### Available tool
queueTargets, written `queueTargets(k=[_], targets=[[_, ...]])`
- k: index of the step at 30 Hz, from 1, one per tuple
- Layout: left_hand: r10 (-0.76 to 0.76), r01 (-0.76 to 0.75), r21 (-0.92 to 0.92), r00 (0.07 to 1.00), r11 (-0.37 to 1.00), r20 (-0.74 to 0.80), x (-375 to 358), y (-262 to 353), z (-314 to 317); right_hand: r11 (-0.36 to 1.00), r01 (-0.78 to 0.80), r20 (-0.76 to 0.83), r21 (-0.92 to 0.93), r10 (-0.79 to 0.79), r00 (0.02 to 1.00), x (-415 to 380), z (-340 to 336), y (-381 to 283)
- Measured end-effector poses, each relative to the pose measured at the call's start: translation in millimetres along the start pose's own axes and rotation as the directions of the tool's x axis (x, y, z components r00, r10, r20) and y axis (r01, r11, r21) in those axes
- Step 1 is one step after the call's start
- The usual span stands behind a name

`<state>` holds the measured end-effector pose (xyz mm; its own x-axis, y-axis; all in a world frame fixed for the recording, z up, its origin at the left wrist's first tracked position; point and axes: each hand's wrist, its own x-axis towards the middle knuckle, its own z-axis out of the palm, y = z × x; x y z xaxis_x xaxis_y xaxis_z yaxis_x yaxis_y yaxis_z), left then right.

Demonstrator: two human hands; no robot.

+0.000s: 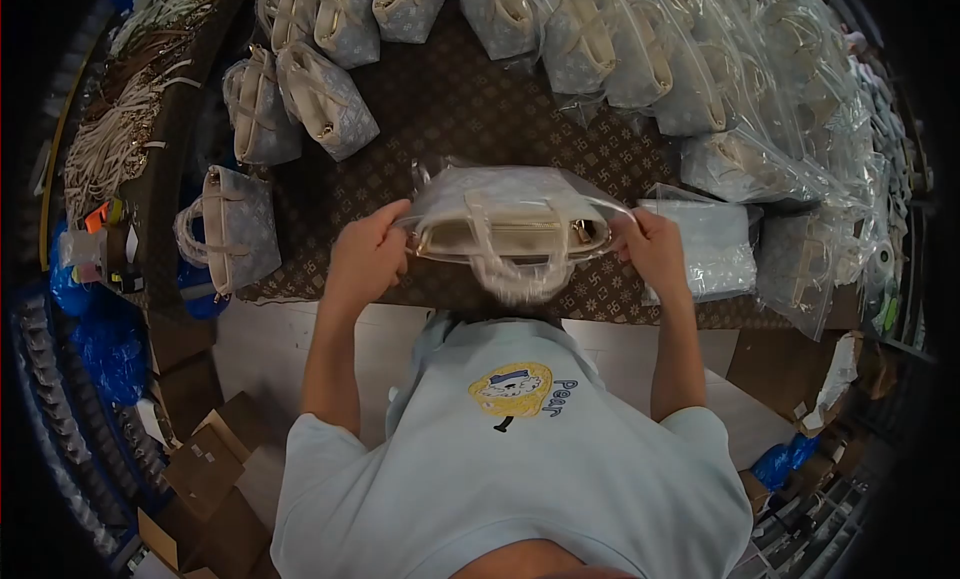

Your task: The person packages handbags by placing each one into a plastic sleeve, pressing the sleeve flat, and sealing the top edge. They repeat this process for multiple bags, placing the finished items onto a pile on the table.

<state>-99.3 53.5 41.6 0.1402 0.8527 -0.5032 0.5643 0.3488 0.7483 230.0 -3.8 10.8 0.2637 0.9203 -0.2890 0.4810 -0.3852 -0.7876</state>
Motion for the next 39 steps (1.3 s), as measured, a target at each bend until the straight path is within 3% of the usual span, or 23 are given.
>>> queueTargets(k=[3, 5, 7, 8, 9, 11, 14, 15, 17, 20, 21, 22, 23, 24, 25, 26, 28, 30, 31, 32, 34, 36, 39], targets=[[0.04, -0.044, -0.067, 0.998, 0.997, -0.054, -23, 17, -17, 0.985, 0.108, -0.066, -0.134, -0.117, 0.991, -5, -17, -33], [0.114, -0.121, -0.016, 0.967, 0.993, -0.228, -28, 19, -19, 0.979, 0.162, -0.104, -0.127, -0.175, 0.979, -13, -20, -42], [0.163, -0.16, 0.034, 0.949, 0.987, -0.27, -19, 14, -17, 0.969, 0.214, -0.148, -0.124, -0.231, 0.962, -12, -18, -47], [0.186, -0.171, 0.076, 0.934, 0.982, -0.305, -22, 6, -14, 0.953, 0.213, -0.134, -0.216, -0.245, 0.96, -12, -16, -47], [0.187, -0.172, 0.075, 0.933, 0.982, -0.308, -26, 0, -12, 0.925, 0.224, -0.125, -0.306, -0.273, 0.954, -10, -15, -50], [0.248, -0.227, 0.112, 0.937, 0.967, -0.246, -23, -2, -14, 0.916, 0.243, -0.16, -0.32, -0.305, 0.939, -4, -24, -55], [0.127, -0.125, 0.026, 0.957, 0.992, -0.259, -28, 15, -20, 0.938, 0.207, -0.139, -0.279, -0.253, 0.958, -10, -28, -53], [0.131, -0.128, 0.026, 0.958, 0.991, -0.255, -24, 13, -20, 0.917, 0.205, -0.124, -0.342, -0.261, 0.958, -10, -27, -53], [0.271, -0.191, 0.275, 0.917, 0.942, -0.291, -15, 6, -18, 0.892, 0.2, -0.111, -0.406, -0.265, 0.958, -14, -29, -56], [0.256, -0.112, 0.433, 0.923, 0.894, -0.289, -20, 13, -23, 0.851, 0.236, -0.085, -0.469, -0.31, 0.947, -29, -38, -79], [0.259, -0.117, 0.434, 0.923, 0.893, -0.283, -26, 18, -25, 0.738, 0.483, 0.011, -0.471, -0.542, 0.84, -35, -43, -87], [0.512, -0.281, 0.581, 0.811, 0.764, -0.281, -34, 25, -27, 0.567, 0.691, 0.102, -0.449, -0.736, 0.669, -38, -45, -92], [0.728, -0.396, 0.713, 0.645, 0.578, -0.232, -39, 30, -28, 0.57, 0.686, 0.094, -0.453, -0.734, 0.672, -38, -41, -94], [0.732, -0.401, 0.715, 0.643, 0.573, -0.225, -43, 35, -27, 0.528, 0.732, 0.205, -0.43, -0.733, 0.649, -37, -34, -94], [0.788, -0.535, 0.705, 0.613, 0.466, -0.056, -46, 41, -24, 0.484, 0.778, 0.313, -0.401, -0.726, 0.612, -35, -30, -93], [0.824, -0.656, 0.667, 0.556, 0.353, 0.111, -48, 46, -21, 0.48, 0.777, 0.307, -0.406, -0.73, 0.611, -29, -28, -90], [0.832, -0.695, 0.618, 0.543, 0.367, 0.116, -37, 44, -16, 0.494, 0.722, 0.267, -0.485, -0.702, 0.66, -12, -27, -82], [0.778, -0.698, 0.644, 0.577, 0.312, 0.249, -25, 39, -19, 0.48, 0.714, 0.325, -0.509, -0.661, 0.676, -4, -32, -72], [0.755, -0.649, 0.694, 0.613, 0.313, 0.233, -21, 36, -19, 0.47, 0.706, 0.382, -0.53, -0.611, 0.694, 3, -36, -68], [0.783, -0.647, 0.708, 0.582, 0.282, 0.219, -15, 32, -26, 0.452, 0.698, 0.369, -0.555, -0.618, 0.694, 10, -41, -61], [0.734, -0.609, 0.696, 0.657, 0.381, 0.173, -5, 26, -44, 0.427, 0.699, 0.354, -0.574, -0.639, 0.682, 19, -42, -54], [0.767, -0.594, 0.73, 0.623, 0.337, 0.153, -5, 32, -51, 0.412, 0.711, 0.369, -0.57, -0.645, 0.67, 17, -45, -64], [0.741, -0.568, 0.75, 0.652, 0.339, 0.159, -9, 40, -60, 0.463, 0.712, 0.361, -0.528, -0.636, 0.682, 12, -52, -71]])
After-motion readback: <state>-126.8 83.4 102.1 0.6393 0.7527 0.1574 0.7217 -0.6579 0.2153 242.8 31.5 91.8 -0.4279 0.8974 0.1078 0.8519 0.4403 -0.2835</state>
